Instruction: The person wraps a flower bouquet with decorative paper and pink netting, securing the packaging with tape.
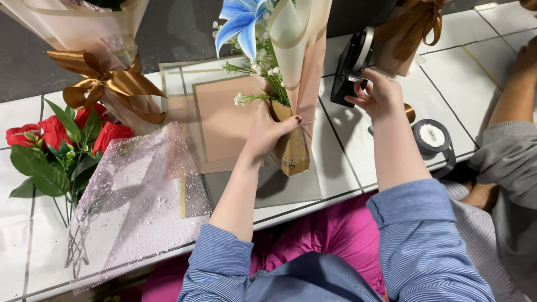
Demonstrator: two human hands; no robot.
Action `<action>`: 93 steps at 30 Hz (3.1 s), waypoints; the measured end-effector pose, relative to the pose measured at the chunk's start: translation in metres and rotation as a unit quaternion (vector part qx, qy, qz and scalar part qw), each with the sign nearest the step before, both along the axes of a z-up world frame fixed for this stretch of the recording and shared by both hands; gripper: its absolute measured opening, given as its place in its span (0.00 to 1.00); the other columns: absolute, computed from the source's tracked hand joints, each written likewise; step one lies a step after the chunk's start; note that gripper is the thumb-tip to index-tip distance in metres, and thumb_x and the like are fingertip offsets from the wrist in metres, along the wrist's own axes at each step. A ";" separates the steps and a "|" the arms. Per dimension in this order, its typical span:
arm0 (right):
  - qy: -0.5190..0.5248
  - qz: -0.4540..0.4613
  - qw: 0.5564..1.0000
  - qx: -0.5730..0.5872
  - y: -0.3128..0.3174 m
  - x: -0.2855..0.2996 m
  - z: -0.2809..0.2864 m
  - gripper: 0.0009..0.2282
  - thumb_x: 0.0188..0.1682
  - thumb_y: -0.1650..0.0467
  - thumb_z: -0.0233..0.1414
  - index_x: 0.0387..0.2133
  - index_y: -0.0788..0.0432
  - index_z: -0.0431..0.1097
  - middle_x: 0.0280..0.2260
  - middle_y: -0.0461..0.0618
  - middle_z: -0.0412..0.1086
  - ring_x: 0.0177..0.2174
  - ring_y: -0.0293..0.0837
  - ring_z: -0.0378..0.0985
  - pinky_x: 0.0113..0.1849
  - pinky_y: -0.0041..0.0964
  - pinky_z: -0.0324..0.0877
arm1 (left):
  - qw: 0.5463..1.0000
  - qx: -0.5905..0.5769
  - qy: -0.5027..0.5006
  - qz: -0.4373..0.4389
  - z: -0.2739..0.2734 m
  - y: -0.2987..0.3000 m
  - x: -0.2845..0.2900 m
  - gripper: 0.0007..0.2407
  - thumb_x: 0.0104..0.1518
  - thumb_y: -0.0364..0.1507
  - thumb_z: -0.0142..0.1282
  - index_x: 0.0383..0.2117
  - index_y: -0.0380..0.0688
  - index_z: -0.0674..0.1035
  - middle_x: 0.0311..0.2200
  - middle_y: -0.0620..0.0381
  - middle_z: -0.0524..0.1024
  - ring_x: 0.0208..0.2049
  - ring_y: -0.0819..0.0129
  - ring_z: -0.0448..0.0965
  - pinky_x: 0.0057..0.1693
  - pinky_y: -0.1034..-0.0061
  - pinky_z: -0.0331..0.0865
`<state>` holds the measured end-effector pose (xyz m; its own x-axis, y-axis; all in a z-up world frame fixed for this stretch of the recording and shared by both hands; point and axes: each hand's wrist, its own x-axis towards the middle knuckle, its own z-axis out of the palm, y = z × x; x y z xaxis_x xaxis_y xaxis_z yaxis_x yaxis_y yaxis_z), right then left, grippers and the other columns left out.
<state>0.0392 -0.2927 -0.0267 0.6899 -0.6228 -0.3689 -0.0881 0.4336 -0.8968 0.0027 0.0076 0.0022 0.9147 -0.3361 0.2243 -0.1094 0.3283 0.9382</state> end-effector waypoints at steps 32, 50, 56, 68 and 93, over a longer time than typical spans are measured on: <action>-0.128 0.092 0.987 -0.029 0.108 -0.090 0.015 0.06 0.52 0.71 0.58 0.39 0.59 0.74 0.33 0.45 0.70 0.35 0.38 0.78 0.39 0.39 0.80 | 0.966 -0.206 0.154 -0.014 0.044 0.002 -0.023 0.11 0.50 0.37 0.61 0.26 0.47 0.71 0.24 0.59 0.74 0.27 0.74 0.75 0.36 0.82 0.69; -0.161 0.221 0.955 -0.118 0.172 -0.136 0.073 0.03 0.48 0.77 0.59 0.33 0.64 0.77 0.20 0.56 0.72 0.21 0.35 0.66 0.20 0.22 0.59 | 0.977 -0.165 0.137 0.019 -0.146 0.065 0.004 0.11 0.52 0.36 0.61 0.31 0.46 0.72 0.28 0.59 0.74 0.31 0.73 0.76 0.40 0.78 0.70; -0.156 0.204 0.947 -0.194 0.179 -0.139 0.084 0.04 0.46 0.77 0.62 0.33 0.63 0.78 0.22 0.54 0.74 0.23 0.35 0.69 0.24 0.24 0.66 | 0.979 -0.155 0.127 0.022 -0.155 0.078 0.001 0.11 0.53 0.35 0.61 0.33 0.46 0.72 0.29 0.59 0.74 0.33 0.72 0.76 0.42 0.77 0.70; -0.252 0.102 0.870 -0.411 0.186 -0.144 0.075 0.08 0.47 0.75 0.64 0.33 0.58 0.70 0.31 0.47 0.64 0.32 0.39 0.67 0.33 0.30 0.62 | 0.984 -0.139 0.103 0.034 -0.171 0.086 -0.012 0.11 0.54 0.35 0.60 0.36 0.46 0.73 0.31 0.58 0.75 0.35 0.71 0.76 0.44 0.75 0.70; -0.347 0.225 0.911 -0.011 0.165 -0.121 -0.010 0.26 0.44 0.65 0.65 0.53 0.51 0.60 0.57 0.47 0.63 0.51 0.38 0.70 0.50 0.38 0.70 | 0.992 -0.105 0.044 0.053 -0.174 0.106 -0.033 0.12 0.57 0.33 0.60 0.42 0.45 0.73 0.35 0.58 0.75 0.40 0.70 0.76 0.50 0.70 0.70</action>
<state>-0.0821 -0.1277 -0.0362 0.9394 -0.2217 0.2614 0.3381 0.4746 -0.8127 -0.0299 0.1132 -0.1720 0.9616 -0.1906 0.1977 -0.0753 0.5091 0.8574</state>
